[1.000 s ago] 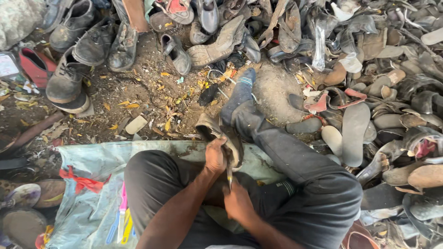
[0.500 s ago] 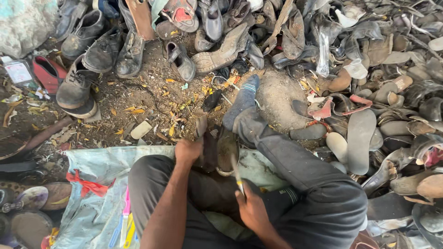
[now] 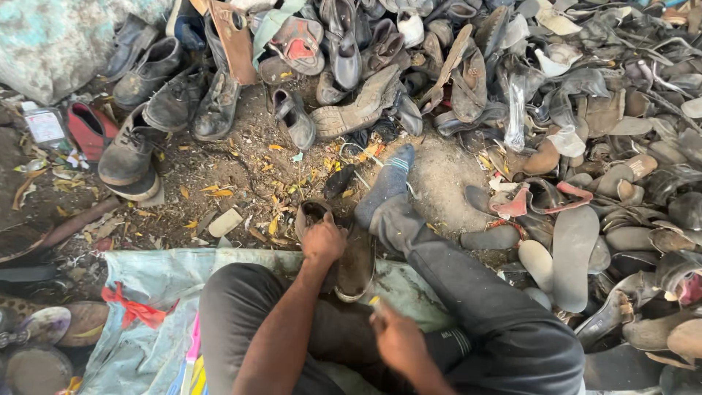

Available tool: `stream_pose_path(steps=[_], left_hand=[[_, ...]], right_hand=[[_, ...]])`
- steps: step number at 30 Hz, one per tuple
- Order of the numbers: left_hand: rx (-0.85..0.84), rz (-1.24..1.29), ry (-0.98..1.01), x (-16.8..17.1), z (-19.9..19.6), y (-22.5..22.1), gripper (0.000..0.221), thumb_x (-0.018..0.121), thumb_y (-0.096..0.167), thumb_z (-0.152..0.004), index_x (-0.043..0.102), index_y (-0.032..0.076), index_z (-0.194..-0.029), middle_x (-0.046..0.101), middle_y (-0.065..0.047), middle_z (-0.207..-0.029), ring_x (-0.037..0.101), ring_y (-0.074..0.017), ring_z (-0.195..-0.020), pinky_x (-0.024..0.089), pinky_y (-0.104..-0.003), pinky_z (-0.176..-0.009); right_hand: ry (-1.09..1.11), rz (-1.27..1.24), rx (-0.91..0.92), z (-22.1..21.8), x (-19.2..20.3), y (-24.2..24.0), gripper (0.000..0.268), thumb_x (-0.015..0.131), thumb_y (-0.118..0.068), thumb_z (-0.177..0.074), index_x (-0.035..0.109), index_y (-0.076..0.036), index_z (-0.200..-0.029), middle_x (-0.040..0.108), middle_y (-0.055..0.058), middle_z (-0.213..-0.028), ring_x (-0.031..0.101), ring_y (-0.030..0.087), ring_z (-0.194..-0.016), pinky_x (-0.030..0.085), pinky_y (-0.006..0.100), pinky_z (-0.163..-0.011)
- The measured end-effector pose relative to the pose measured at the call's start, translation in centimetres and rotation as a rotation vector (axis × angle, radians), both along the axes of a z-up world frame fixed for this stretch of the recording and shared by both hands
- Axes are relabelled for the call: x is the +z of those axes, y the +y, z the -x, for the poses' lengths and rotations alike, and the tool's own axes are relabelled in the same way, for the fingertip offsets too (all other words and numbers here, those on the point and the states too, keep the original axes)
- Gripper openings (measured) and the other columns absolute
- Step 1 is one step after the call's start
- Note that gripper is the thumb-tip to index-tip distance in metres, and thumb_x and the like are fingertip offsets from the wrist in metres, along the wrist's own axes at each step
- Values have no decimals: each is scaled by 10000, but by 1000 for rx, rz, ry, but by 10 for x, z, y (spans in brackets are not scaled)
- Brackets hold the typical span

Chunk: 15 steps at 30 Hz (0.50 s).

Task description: The person uses a small knife to trim material from the edges and soles of various shoes while sitting on the ground.

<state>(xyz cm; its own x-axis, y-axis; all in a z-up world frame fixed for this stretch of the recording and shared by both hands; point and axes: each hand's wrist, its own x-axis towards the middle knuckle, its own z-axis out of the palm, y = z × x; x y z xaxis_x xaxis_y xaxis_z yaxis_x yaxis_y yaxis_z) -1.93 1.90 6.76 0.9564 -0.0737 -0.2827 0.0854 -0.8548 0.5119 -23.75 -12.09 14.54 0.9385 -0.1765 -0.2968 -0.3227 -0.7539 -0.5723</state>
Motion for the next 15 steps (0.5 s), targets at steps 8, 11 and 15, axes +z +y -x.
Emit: stream_pose_path(steps=[8,11,15], left_hand=[[-6,-8,-207,-5,5,-9,385,596,417,-970,677,59,-1087,751,-232,-916,733,-420,-879,518,-503,-942],[1,13,-261,-5,11,-9,334,592,386,-963,694,75,-1022,756,-221,-877,739,-400,-842,470,-499,-1011],[-9,3,-293,-1,9,-8,313,594,366,-956,713,80,-914,766,-197,-855,745,-384,-815,390,-513,-1130]], right_hand=[[-230,22,136,-120,-76,-16,421,540,-275,-1003,589,-60,-1361,707,276,-1061,657,469,-1025,514,534,-878],[-152,21,51,-149,-99,-5,428,553,-251,-977,586,-59,-1358,697,292,-1043,650,483,-1023,502,549,-891],[-99,10,56,-175,-93,1,364,525,-235,-996,622,-80,-1311,706,287,-1011,659,484,-1007,503,567,-874]])
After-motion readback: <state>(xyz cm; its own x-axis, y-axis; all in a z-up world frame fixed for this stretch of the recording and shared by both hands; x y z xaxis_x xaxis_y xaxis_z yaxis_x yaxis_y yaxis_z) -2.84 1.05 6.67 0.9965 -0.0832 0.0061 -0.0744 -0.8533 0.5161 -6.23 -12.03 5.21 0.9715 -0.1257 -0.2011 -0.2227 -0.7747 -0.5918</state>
